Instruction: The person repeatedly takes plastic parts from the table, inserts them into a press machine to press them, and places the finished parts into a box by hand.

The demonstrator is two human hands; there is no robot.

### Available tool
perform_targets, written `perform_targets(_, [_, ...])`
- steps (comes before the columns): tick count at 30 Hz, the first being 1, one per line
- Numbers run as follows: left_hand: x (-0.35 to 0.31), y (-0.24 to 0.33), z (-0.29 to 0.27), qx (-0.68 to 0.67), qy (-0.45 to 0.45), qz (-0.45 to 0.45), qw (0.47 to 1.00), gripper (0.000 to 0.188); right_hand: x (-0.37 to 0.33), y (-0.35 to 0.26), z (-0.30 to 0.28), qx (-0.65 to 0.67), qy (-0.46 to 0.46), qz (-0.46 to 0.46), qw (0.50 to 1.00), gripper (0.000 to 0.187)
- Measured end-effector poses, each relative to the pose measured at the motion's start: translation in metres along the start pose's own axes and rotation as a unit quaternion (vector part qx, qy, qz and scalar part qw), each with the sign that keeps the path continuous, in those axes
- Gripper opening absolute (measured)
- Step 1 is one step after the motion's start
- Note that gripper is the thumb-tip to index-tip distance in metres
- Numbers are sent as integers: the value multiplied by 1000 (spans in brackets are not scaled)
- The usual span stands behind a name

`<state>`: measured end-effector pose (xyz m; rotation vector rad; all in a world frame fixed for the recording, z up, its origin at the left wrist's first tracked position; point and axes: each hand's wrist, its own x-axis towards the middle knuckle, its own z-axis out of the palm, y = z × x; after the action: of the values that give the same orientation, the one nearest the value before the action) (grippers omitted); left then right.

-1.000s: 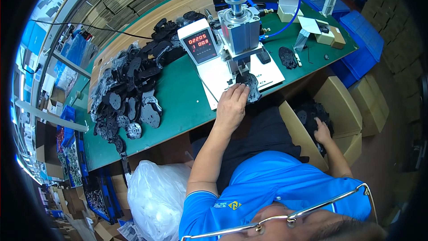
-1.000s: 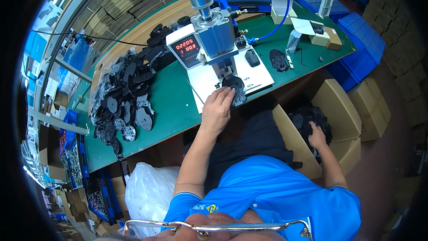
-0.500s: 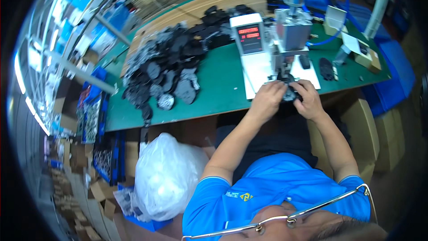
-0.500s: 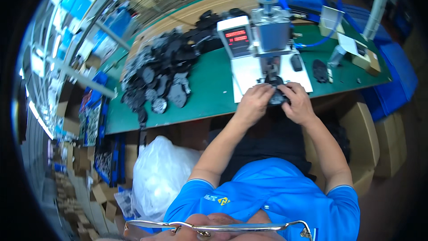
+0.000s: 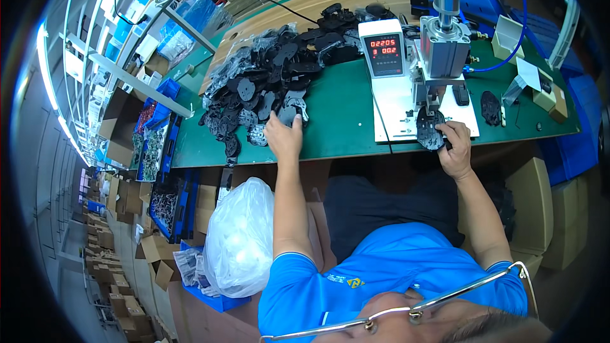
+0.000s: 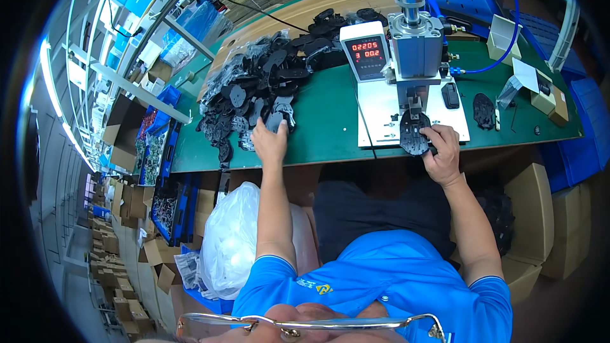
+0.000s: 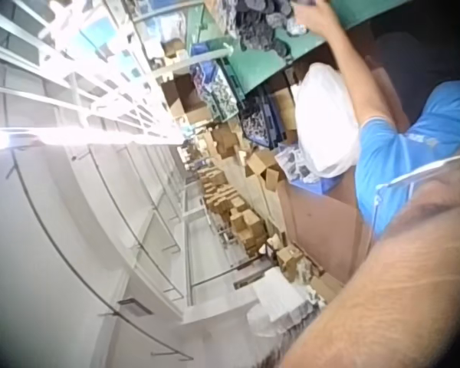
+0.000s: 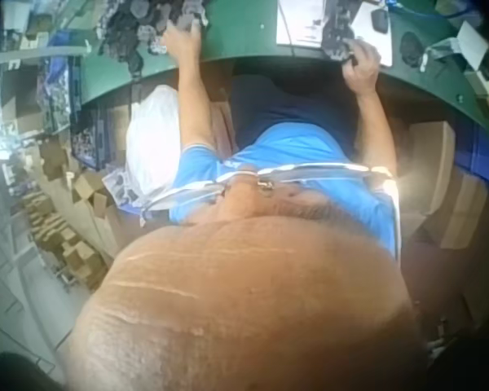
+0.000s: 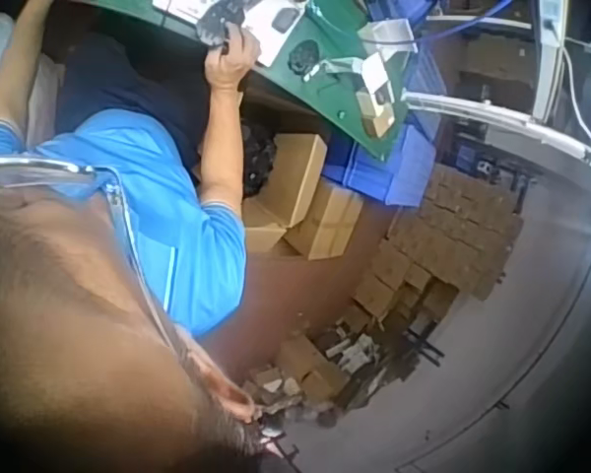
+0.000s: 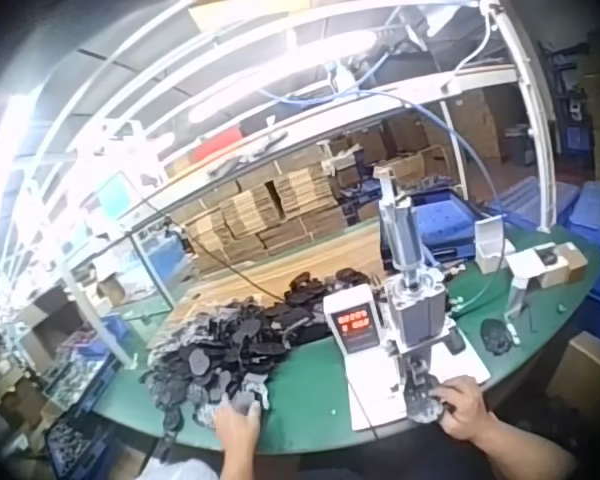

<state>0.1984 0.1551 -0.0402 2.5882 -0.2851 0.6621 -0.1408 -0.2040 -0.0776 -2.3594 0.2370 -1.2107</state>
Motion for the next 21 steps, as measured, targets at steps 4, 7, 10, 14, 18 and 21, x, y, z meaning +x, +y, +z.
perform_targets(4, [21,6,-4,16,-151,-40,988,91,-5,5,-4,-9,7,5,1000,46])
perform_targets(7, [23,4,3,-29,-130,7,991,77,-7,3,-7,-10,11,9,1000,47])
perform_targets(10, [28,-18,10,-186,-180,-9,966,60,-6,2,-4,-4,9,8,1000,49])
perform_targets(14, [5,1,14,-479,-297,-70,823,34,-12,12,-3,-2,2,28,1000,52])
perform_targets(18, [-34,42,6,-577,-320,-56,749,25,-7,8,-1,-6,6,11,1000,48])
perform_targets(21, [-60,63,7,-642,-336,-42,688,30,-6,6,-3,-14,5,14,1000,46])
